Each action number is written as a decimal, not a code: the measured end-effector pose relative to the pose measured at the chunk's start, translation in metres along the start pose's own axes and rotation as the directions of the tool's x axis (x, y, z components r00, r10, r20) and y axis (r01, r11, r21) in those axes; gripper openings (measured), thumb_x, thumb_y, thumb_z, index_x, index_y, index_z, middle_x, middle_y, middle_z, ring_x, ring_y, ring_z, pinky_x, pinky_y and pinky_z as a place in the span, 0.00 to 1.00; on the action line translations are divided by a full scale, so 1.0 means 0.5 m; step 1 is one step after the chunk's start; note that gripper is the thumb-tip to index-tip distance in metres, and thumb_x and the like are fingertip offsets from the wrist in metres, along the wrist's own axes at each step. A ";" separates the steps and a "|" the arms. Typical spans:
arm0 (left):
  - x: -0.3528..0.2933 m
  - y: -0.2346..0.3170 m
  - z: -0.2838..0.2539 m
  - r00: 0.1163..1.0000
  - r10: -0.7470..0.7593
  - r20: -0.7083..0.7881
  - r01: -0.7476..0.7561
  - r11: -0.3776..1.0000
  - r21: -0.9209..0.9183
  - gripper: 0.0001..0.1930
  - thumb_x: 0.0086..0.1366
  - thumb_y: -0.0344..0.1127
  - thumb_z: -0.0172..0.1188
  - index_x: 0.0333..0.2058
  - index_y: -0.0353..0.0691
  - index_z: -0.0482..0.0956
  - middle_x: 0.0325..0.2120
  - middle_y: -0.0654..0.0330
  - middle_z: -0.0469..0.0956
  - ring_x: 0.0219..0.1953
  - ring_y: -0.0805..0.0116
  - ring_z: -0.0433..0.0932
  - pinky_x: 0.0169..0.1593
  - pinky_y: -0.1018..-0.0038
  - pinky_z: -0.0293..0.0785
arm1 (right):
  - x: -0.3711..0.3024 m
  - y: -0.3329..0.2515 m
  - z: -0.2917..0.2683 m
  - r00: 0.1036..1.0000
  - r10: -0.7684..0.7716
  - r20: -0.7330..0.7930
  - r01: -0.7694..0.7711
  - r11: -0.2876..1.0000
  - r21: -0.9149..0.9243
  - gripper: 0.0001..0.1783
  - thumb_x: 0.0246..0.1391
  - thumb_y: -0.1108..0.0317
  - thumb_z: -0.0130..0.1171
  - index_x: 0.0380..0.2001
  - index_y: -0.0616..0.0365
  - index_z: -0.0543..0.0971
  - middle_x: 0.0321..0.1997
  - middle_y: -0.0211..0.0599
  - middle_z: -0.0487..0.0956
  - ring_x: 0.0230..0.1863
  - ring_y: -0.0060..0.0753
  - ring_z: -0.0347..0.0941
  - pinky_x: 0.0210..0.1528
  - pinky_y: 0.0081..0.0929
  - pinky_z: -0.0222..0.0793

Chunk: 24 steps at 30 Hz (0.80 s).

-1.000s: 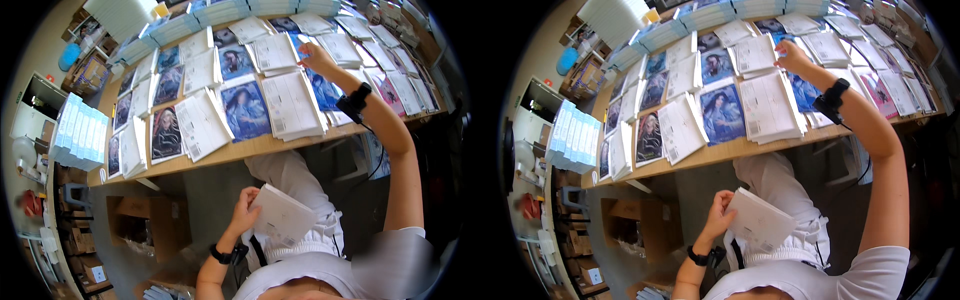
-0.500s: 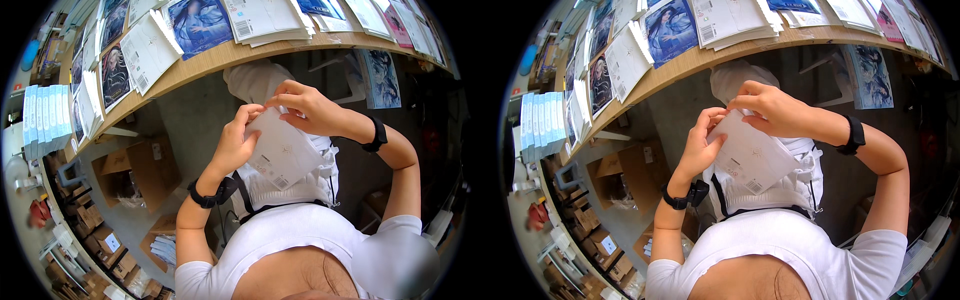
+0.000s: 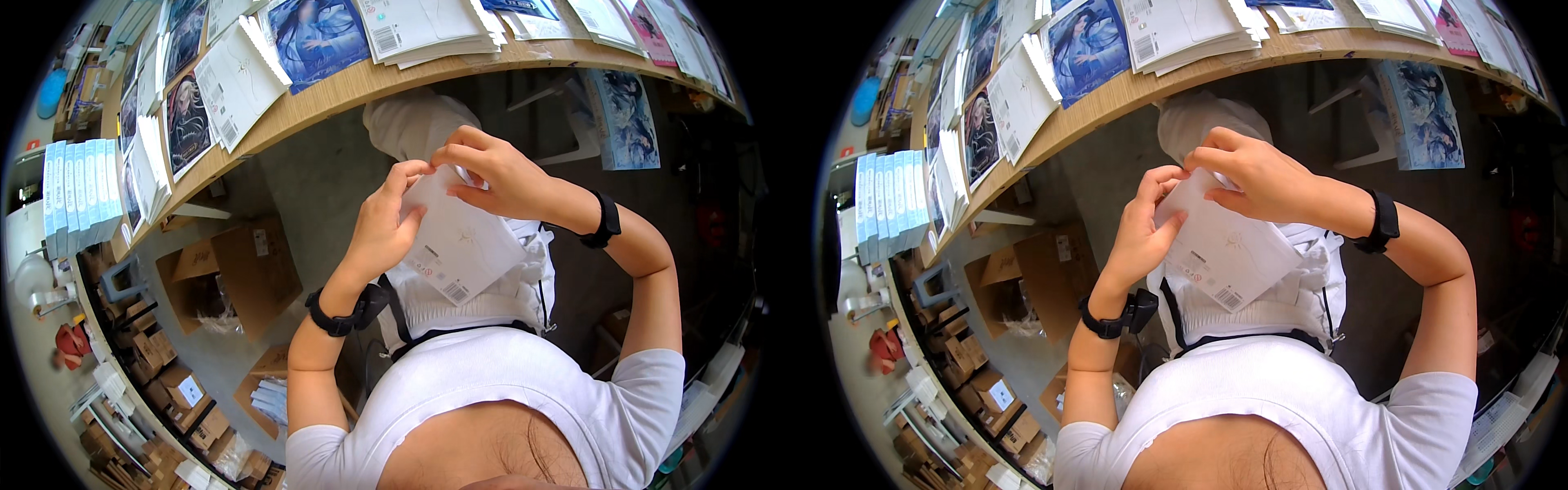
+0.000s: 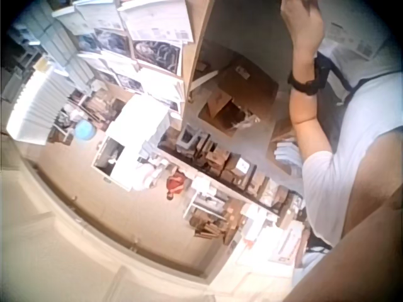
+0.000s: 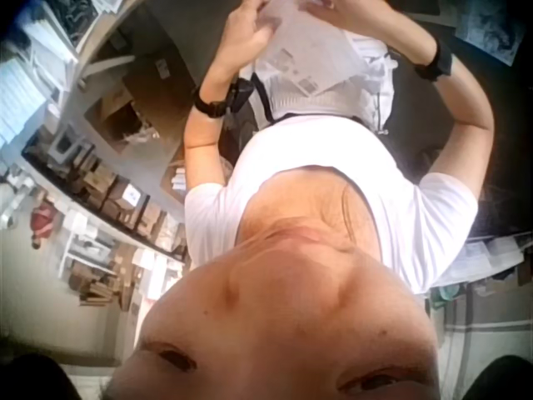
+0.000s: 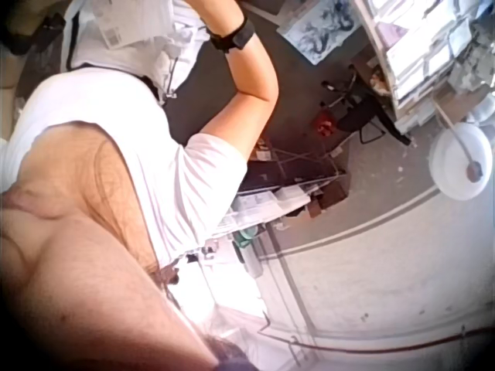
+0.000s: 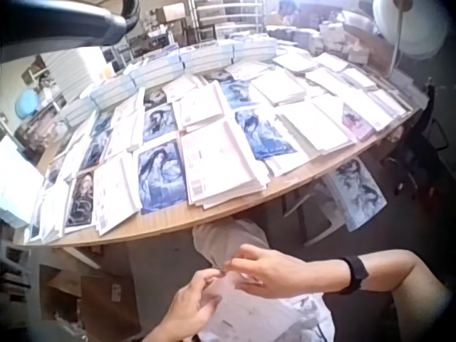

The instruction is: The person repeatedly picks up illustrated books from a table, places each into a white paper sleeve, and then slides the sleeved book into a clear plastic bag. The person seals the bag and places the packaged book onto a growing stack on the table. This process is repeated for multiple books throughout the clip.

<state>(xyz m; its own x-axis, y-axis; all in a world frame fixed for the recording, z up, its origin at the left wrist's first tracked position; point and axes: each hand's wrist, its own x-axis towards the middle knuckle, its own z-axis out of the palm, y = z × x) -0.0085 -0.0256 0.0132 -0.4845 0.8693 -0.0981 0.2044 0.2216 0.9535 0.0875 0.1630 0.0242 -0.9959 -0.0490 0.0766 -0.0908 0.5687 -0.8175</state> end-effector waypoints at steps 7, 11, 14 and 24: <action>0.000 -0.005 -0.002 0.998 -0.060 -0.004 0.060 0.998 -0.003 0.22 0.54 0.20 0.54 0.48 0.42 0.65 0.38 0.49 0.76 0.43 0.50 0.77 0.45 0.69 0.71 | 0.008 -0.008 -0.006 0.999 0.043 0.026 -0.042 0.998 -0.037 0.16 0.43 0.72 0.64 0.37 0.55 0.72 0.40 0.42 0.69 0.31 0.47 0.72 0.32 0.36 0.70; 0.005 -0.007 0.002 1.000 -0.012 -0.021 0.013 0.996 0.087 0.22 0.54 0.24 0.57 0.48 0.43 0.66 0.40 0.49 0.76 0.44 0.50 0.76 0.46 0.67 0.71 | 0.007 0.002 0.000 0.998 -0.050 -0.047 0.047 0.996 -0.071 0.15 0.42 0.72 0.65 0.34 0.56 0.70 0.42 0.42 0.68 0.27 0.42 0.72 0.28 0.33 0.70; 0.014 0.002 -0.001 0.998 -0.057 0.018 0.055 0.994 0.098 0.22 0.55 0.24 0.57 0.50 0.39 0.65 0.41 0.53 0.75 0.45 0.61 0.76 0.50 0.70 0.69 | 0.009 0.021 0.000 0.992 -0.090 -0.089 0.082 0.992 -0.093 0.14 0.43 0.74 0.64 0.31 0.57 0.69 0.41 0.41 0.67 0.21 0.32 0.71 0.24 0.26 0.69; 0.014 -0.013 -0.023 0.987 -0.135 0.088 0.135 0.991 0.000 0.18 0.59 0.29 0.55 0.48 0.41 0.66 0.38 0.56 0.76 0.42 0.69 0.74 0.47 0.73 0.68 | -0.002 0.028 -0.012 0.997 0.070 0.021 -0.072 0.994 0.083 0.09 0.44 0.76 0.58 0.27 0.61 0.67 0.19 0.41 0.71 0.20 0.41 0.72 0.23 0.30 0.66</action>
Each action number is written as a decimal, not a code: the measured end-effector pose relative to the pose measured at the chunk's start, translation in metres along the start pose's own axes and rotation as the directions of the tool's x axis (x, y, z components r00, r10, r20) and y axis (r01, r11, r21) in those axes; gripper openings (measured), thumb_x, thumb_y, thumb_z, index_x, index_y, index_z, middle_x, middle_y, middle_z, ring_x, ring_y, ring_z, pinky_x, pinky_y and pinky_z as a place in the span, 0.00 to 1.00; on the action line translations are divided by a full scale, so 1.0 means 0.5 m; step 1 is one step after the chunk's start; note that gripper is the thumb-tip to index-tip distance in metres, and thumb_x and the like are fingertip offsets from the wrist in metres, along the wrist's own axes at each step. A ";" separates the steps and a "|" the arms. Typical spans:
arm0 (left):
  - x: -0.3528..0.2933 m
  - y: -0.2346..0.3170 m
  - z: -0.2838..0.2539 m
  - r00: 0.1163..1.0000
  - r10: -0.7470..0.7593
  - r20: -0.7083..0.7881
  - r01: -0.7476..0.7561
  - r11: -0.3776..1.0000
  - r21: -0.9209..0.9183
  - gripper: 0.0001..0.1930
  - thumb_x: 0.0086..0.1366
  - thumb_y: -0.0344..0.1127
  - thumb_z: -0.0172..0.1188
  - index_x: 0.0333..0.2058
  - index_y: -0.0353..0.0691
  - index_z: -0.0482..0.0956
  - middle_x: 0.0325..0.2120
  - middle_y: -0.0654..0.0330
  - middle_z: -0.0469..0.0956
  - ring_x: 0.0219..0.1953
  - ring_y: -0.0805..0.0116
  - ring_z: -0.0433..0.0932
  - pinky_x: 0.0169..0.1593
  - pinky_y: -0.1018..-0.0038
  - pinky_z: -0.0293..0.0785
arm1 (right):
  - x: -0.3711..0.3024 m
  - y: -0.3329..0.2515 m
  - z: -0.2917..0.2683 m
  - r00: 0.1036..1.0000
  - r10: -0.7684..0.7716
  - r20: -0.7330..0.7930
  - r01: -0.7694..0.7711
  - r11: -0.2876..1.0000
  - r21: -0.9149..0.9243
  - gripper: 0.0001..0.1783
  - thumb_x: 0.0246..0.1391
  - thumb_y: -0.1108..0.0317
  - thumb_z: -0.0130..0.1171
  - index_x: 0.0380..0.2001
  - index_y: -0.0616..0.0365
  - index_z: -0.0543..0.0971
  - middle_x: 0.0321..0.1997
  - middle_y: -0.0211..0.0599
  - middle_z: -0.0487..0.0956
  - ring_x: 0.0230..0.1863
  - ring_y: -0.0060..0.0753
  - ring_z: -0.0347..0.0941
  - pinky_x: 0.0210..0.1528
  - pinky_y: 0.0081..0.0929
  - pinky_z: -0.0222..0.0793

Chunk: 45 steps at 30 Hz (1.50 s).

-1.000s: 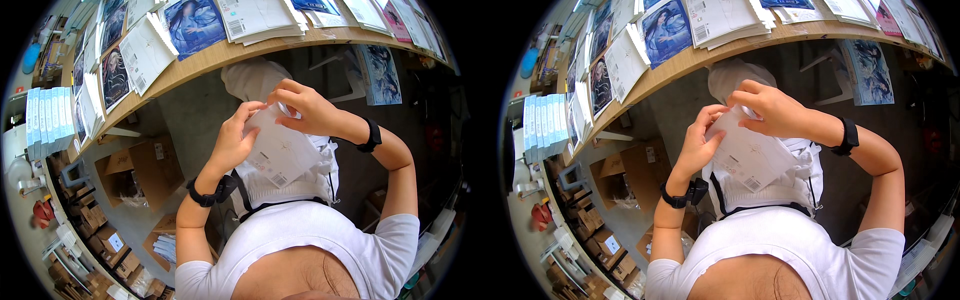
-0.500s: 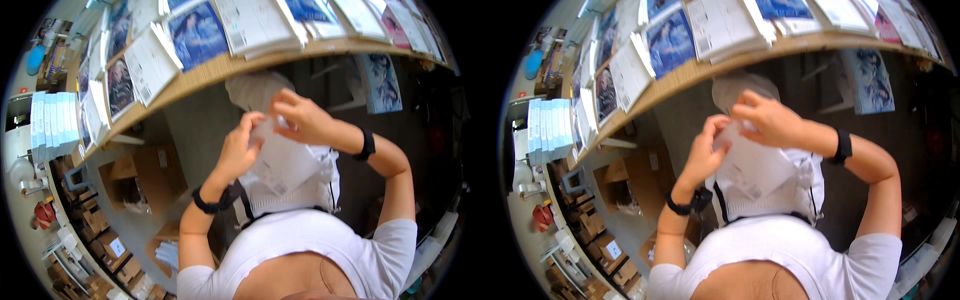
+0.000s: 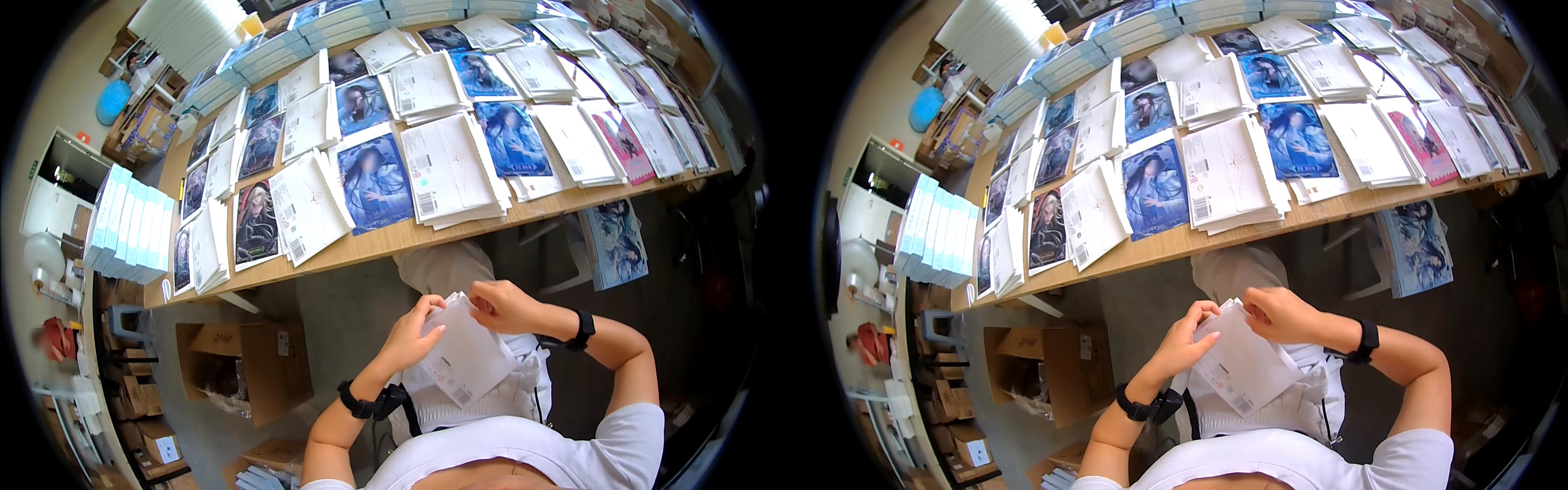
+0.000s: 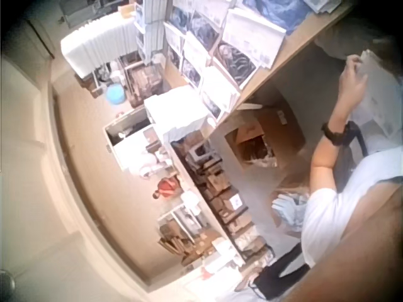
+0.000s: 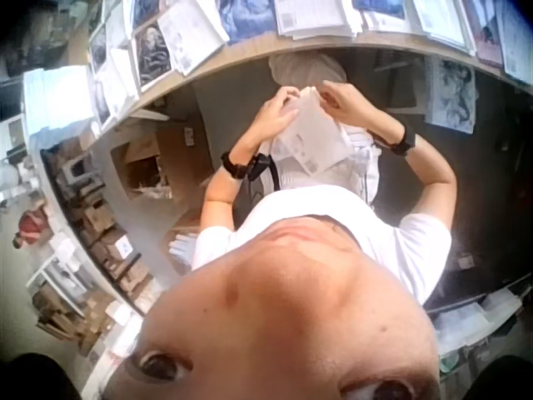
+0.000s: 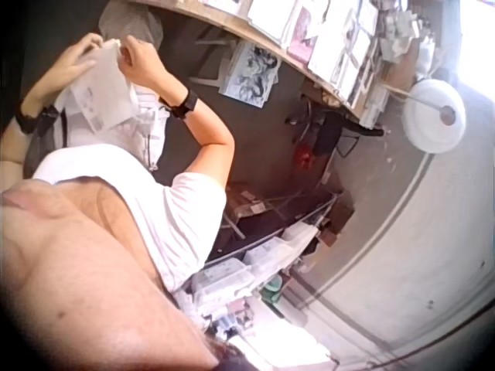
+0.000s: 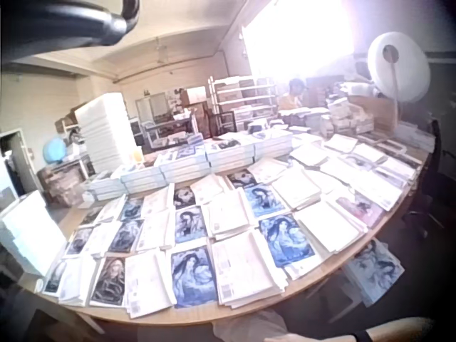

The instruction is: The person repeatedly picks up illustrated books from a table, places each into a white paper sleeve, and then slides the sleeved book into a clear plastic bag. The person seals the bag and places the packaged book onto a growing stack on the table. This process is repeated for multiple books throughout the clip.

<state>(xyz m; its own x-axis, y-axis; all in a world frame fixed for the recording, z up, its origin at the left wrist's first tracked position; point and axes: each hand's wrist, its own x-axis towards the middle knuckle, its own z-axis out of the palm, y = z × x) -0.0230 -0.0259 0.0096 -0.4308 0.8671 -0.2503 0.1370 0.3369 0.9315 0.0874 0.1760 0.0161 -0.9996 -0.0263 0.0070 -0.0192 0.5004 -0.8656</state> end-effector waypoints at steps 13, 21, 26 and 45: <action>-0.007 -0.071 -0.017 0.999 0.043 0.007 -0.044 0.991 0.127 0.11 0.58 0.38 0.58 0.33 0.36 0.78 0.31 0.55 0.70 0.34 0.58 0.73 0.38 0.70 0.68 | -0.149 0.017 -0.021 0.931 0.230 0.284 -0.257 0.965 0.060 0.18 0.41 0.77 0.54 0.40 0.62 0.72 0.24 0.41 0.76 0.22 0.36 0.74 0.29 0.26 0.71; -0.011 -0.107 -0.007 0.991 -0.103 -0.085 0.103 0.995 -0.008 0.09 0.60 0.34 0.59 0.31 0.32 0.80 0.28 0.61 0.72 0.33 0.71 0.71 0.39 0.77 0.68 | -0.173 -0.009 -0.074 0.849 0.456 0.265 -0.524 0.790 0.318 0.08 0.45 0.80 0.46 0.29 0.65 0.73 0.20 0.30 0.72 0.19 0.19 0.71 0.22 0.20 0.70; -0.025 -0.123 -0.011 0.982 -0.181 -0.046 0.184 0.981 0.067 0.14 0.58 0.42 0.60 0.33 0.34 0.81 0.30 0.52 0.75 0.36 0.61 0.74 0.41 0.70 0.69 | -0.198 -0.047 -0.114 0.911 0.382 -0.159 -0.382 0.924 0.031 0.17 0.42 0.82 0.46 0.40 0.65 0.71 0.17 0.40 0.68 0.17 0.28 0.70 0.22 0.22 0.64; 0.011 -0.033 0.014 0.986 -0.166 -0.009 0.162 0.947 0.279 0.22 0.48 0.48 0.56 0.36 0.36 0.80 0.38 0.50 0.75 0.42 0.52 0.75 0.46 0.64 0.71 | -0.042 -0.082 0.052 0.937 0.285 0.204 -0.349 0.806 0.477 0.41 0.45 0.82 0.41 0.66 0.52 0.49 0.25 0.35 0.71 0.18 0.24 0.72 0.21 0.22 0.72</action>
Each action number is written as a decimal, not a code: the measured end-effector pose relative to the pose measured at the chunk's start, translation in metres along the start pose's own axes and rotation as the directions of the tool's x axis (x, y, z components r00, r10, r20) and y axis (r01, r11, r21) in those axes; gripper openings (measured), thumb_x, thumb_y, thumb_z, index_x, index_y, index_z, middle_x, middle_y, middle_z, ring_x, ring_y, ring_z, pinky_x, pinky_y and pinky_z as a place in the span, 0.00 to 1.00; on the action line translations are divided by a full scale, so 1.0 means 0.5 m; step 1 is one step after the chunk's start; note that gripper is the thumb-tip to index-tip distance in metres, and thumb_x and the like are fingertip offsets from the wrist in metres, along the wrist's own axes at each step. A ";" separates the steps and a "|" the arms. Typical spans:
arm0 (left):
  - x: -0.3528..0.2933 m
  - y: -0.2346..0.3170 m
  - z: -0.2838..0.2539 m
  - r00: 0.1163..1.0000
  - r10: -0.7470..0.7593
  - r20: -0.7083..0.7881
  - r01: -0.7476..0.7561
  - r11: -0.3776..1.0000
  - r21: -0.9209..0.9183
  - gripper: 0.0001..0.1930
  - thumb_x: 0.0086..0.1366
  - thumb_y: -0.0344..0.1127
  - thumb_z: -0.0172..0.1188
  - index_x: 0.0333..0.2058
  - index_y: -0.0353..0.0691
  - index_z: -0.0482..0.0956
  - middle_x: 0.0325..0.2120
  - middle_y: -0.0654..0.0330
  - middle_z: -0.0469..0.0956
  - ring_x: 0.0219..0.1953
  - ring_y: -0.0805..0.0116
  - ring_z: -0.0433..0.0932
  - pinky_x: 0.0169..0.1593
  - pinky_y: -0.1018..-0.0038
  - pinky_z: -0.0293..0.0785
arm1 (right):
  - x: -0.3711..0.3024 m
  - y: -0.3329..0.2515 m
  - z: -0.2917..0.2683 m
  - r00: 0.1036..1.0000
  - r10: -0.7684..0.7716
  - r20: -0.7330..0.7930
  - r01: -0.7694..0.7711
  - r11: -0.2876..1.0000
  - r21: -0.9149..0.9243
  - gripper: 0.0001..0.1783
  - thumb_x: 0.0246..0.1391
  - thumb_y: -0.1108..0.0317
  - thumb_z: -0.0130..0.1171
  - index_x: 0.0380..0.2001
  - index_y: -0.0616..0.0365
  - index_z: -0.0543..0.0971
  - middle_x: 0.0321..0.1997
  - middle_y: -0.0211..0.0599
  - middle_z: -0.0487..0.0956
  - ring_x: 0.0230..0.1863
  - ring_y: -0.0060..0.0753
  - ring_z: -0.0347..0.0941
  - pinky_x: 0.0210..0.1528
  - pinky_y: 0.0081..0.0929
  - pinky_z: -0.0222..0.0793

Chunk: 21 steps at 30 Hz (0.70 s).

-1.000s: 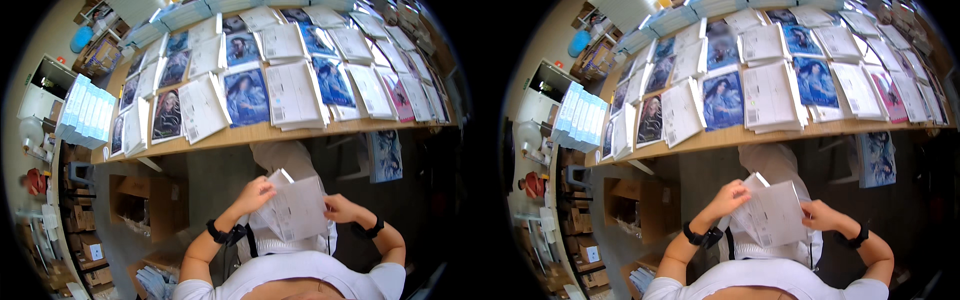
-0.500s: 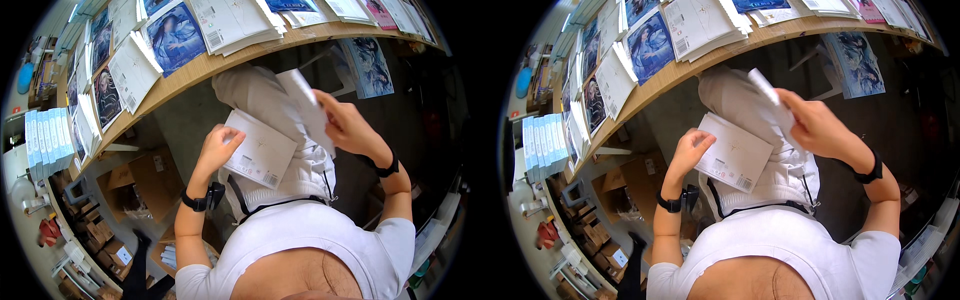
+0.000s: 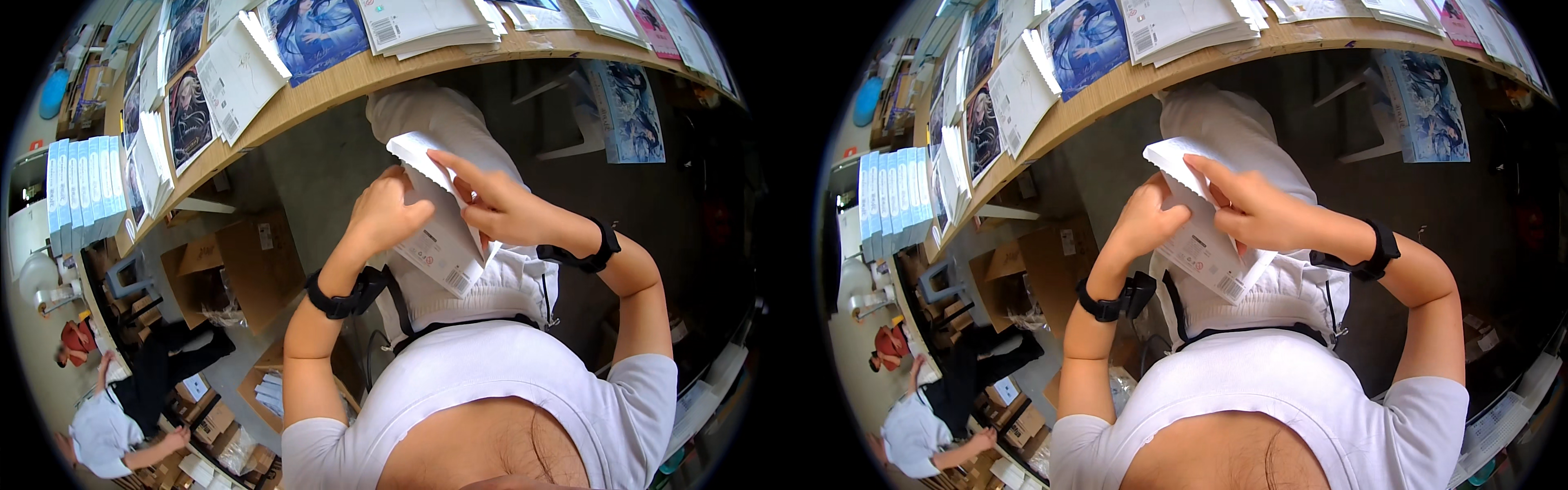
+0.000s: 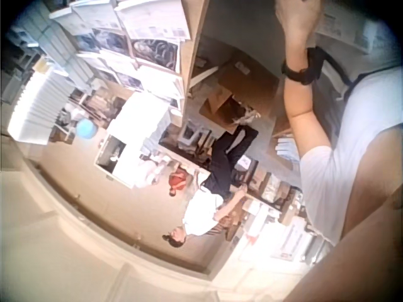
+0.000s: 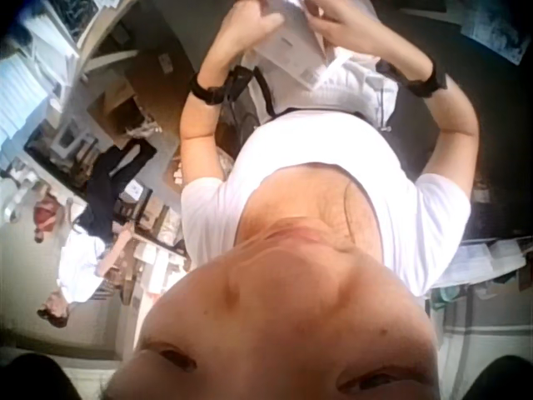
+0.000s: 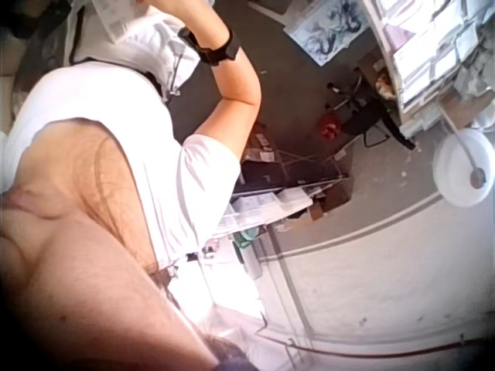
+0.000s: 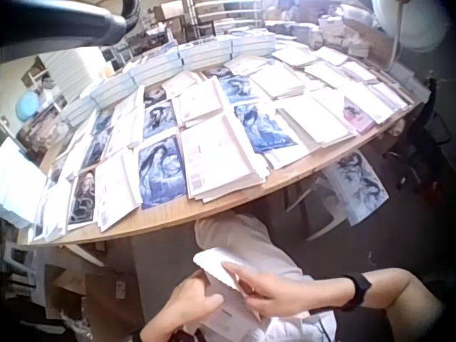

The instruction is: The person repeatedly picks up illustrated books from a table, places each into a white paper sleeve, and then slides the sleeved book into a clear plastic bag. The person seals the bag and places the packaged book onto a growing stack on the table. This process is repeated for multiple books throughout the clip.

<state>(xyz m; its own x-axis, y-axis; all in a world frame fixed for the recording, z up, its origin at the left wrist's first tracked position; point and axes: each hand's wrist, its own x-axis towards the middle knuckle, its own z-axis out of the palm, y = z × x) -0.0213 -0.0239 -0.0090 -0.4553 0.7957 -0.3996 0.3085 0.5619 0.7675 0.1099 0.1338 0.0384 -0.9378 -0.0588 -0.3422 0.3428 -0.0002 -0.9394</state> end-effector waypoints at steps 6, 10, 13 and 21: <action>0.007 -0.014 0.007 0.998 -0.060 -0.002 0.060 0.996 -0.073 0.23 0.50 0.49 0.55 0.37 0.35 0.80 0.39 0.50 0.76 0.43 0.51 0.75 0.46 0.64 0.70 | 0.011 -0.010 -0.019 0.999 0.037 -0.027 -0.036 0.999 0.024 0.36 0.47 0.79 0.41 0.63 0.60 0.53 0.32 0.43 0.73 0.18 0.30 0.74 0.21 0.26 0.72; 0.012 0.013 0.005 0.999 -0.031 0.015 0.031 0.999 0.025 0.25 0.53 0.56 0.57 0.36 0.36 0.81 0.39 0.51 0.76 0.42 0.53 0.76 0.44 0.65 0.71 | 0.011 -0.004 -0.020 0.999 0.047 -0.013 -0.047 0.999 0.018 0.36 0.47 0.79 0.41 0.63 0.60 0.52 0.31 0.42 0.73 0.18 0.29 0.73 0.21 0.26 0.71; 0.011 0.017 0.006 1.000 -0.014 0.013 0.014 0.999 0.048 0.27 0.54 0.59 0.56 0.35 0.38 0.81 0.38 0.53 0.76 0.41 0.55 0.76 0.42 0.65 0.71 | 0.012 -0.003 -0.020 0.999 0.036 -0.002 -0.036 0.999 0.002 0.37 0.47 0.79 0.41 0.64 0.60 0.51 0.30 0.41 0.73 0.18 0.28 0.72 0.20 0.25 0.70; 0.013 0.040 0.004 1.000 -0.007 0.010 0.007 0.999 0.044 0.27 0.54 0.59 0.57 0.36 0.38 0.80 0.37 0.54 0.78 0.41 0.55 0.76 0.43 0.66 0.71 | 0.014 0.024 -0.023 0.970 -0.183 -0.162 0.112 0.923 -0.368 0.31 0.45 0.77 0.46 0.57 0.62 0.62 0.28 0.44 0.73 0.27 0.40 0.73 0.29 0.35 0.68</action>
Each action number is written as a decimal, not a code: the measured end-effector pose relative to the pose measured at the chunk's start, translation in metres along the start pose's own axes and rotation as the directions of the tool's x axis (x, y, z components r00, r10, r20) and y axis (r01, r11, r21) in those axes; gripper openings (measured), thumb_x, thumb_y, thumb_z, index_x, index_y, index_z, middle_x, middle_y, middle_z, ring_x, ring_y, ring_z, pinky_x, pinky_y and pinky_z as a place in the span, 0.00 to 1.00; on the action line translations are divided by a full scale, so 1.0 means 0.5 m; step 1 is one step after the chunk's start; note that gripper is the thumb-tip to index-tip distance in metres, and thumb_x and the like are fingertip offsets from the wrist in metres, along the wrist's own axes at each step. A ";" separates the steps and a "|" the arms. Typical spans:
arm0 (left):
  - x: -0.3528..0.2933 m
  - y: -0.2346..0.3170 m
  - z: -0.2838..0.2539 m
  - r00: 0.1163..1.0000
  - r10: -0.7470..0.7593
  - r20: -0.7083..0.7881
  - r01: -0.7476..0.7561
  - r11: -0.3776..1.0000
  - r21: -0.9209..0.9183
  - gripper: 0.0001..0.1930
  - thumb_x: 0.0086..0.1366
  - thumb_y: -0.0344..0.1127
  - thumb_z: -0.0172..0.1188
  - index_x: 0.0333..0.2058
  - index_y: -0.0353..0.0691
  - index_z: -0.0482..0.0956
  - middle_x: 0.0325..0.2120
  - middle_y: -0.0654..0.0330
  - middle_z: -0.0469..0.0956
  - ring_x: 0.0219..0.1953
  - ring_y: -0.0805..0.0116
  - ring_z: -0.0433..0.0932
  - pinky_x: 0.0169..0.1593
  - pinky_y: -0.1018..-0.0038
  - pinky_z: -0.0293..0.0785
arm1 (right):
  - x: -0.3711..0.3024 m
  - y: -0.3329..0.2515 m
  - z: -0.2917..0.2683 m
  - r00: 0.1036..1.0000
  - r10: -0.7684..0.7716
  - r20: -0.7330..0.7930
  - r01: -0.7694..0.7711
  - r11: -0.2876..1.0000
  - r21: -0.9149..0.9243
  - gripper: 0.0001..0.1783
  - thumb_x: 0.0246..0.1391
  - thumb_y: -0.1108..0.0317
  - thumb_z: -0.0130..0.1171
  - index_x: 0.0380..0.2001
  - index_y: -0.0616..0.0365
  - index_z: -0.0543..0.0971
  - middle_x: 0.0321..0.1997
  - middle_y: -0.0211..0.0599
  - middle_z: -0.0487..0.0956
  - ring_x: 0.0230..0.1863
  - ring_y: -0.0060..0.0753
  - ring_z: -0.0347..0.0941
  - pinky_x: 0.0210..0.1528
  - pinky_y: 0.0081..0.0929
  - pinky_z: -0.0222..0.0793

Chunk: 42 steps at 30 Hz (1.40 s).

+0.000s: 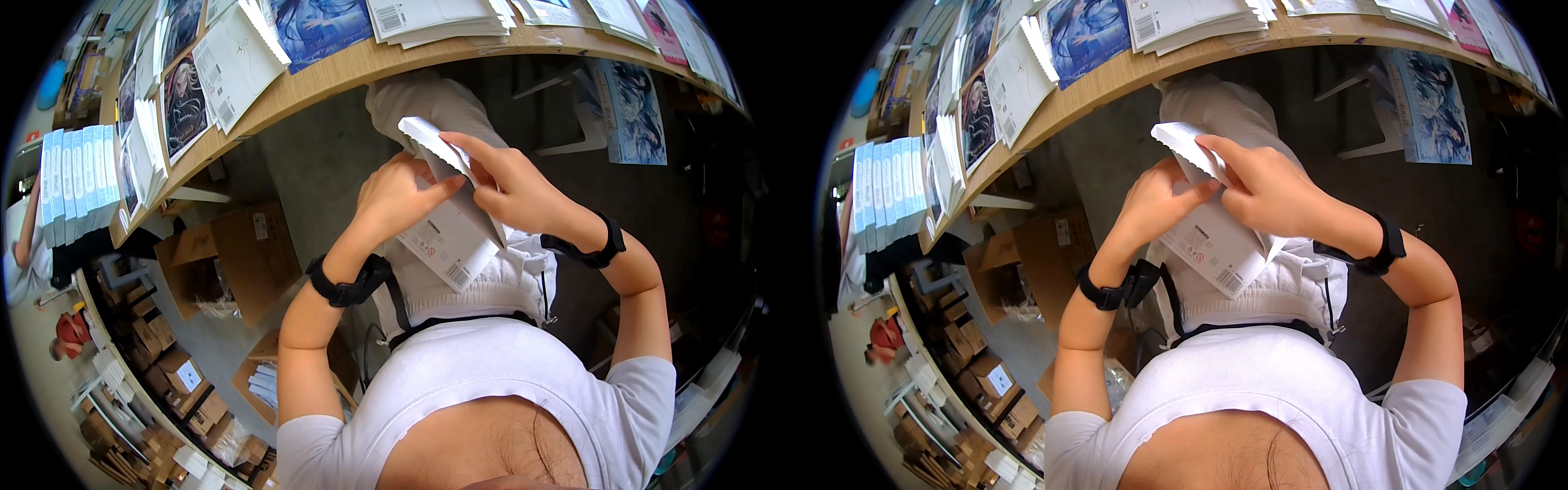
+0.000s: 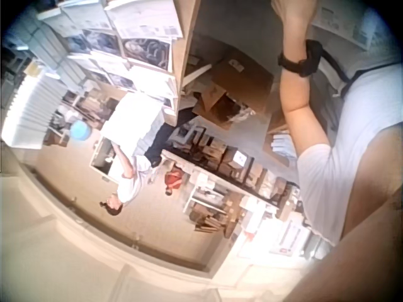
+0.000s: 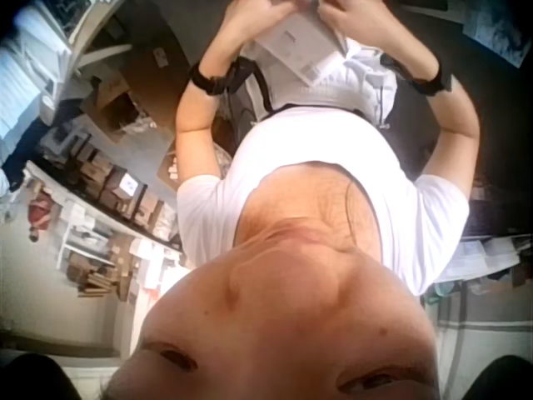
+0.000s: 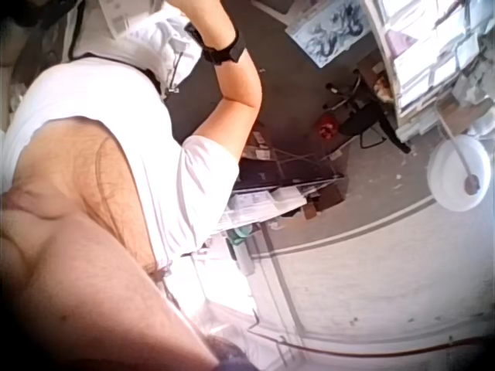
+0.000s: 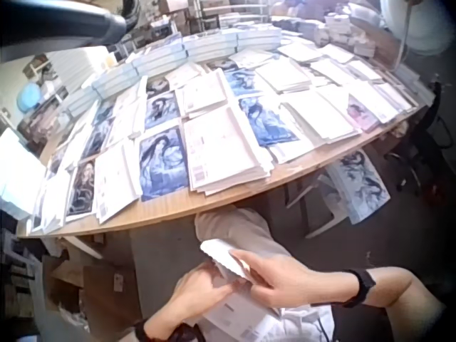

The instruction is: The person repeatedly picks up illustrated books from a table, places each into a white paper sleeve, and then slides the sleeved book into a clear plastic bag. The person seals the bag and places the packaged book onto a growing stack on the table. This process is repeated for multiple books throughout the clip.

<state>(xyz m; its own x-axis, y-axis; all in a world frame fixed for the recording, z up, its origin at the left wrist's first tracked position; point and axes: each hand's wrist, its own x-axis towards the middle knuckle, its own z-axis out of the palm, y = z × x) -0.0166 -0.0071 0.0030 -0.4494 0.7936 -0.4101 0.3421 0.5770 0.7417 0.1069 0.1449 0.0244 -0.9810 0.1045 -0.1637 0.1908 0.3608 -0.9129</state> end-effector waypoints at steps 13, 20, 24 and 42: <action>-0.002 0.015 -0.001 0.997 -0.080 0.022 0.079 0.995 0.056 0.28 0.54 0.58 0.58 0.42 0.37 0.76 0.39 0.52 0.79 0.42 0.55 0.77 0.45 0.67 0.71 | 0.001 -0.021 -0.004 0.986 -0.167 -0.021 0.157 0.956 -0.249 0.24 0.42 0.82 0.47 0.48 0.70 0.69 0.30 0.57 0.76 0.30 0.56 0.73 0.33 0.42 0.69; 0.000 0.005 0.004 0.993 -0.118 -0.027 0.119 0.993 0.015 0.20 0.55 0.50 0.53 0.35 0.38 0.80 0.39 0.51 0.77 0.43 0.54 0.76 0.45 0.65 0.71 | 0.013 -0.008 -0.005 0.978 -0.200 -0.061 0.184 0.963 -0.199 0.22 0.40 0.85 0.47 0.43 0.71 0.72 0.25 0.60 0.75 0.27 0.58 0.74 0.30 0.40 0.71; 0.014 -0.025 0.015 0.989 -0.144 -0.035 0.138 0.983 -0.124 0.19 0.53 0.44 0.49 0.37 0.36 0.78 0.36 0.48 0.79 0.40 0.52 0.78 0.43 0.65 0.72 | 0.018 -0.015 -0.008 0.961 -0.246 -0.130 0.211 0.949 -0.234 0.24 0.43 0.86 0.45 0.46 0.68 0.74 0.26 0.55 0.76 0.22 0.47 0.74 0.28 0.29 0.70; 0.000 -0.037 0.006 0.997 0.066 0.028 -0.063 0.993 -0.095 0.28 0.61 0.57 0.48 0.46 0.36 0.72 0.43 0.42 0.75 0.48 0.43 0.72 0.48 0.59 0.69 | -0.011 -0.047 -0.018 0.905 -0.306 -0.294 0.269 0.950 -0.159 0.27 0.37 0.88 0.48 0.44 0.58 0.78 0.29 0.51 0.76 0.25 0.41 0.75 0.29 0.26 0.70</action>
<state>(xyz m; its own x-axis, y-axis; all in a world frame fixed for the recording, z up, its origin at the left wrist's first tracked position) -0.0207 -0.0172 -0.0123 -0.4021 0.8353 -0.3750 0.2896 0.5046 0.8133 0.1081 0.1444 0.0502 -0.9359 0.2569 0.2412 -0.0773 0.5181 -0.8518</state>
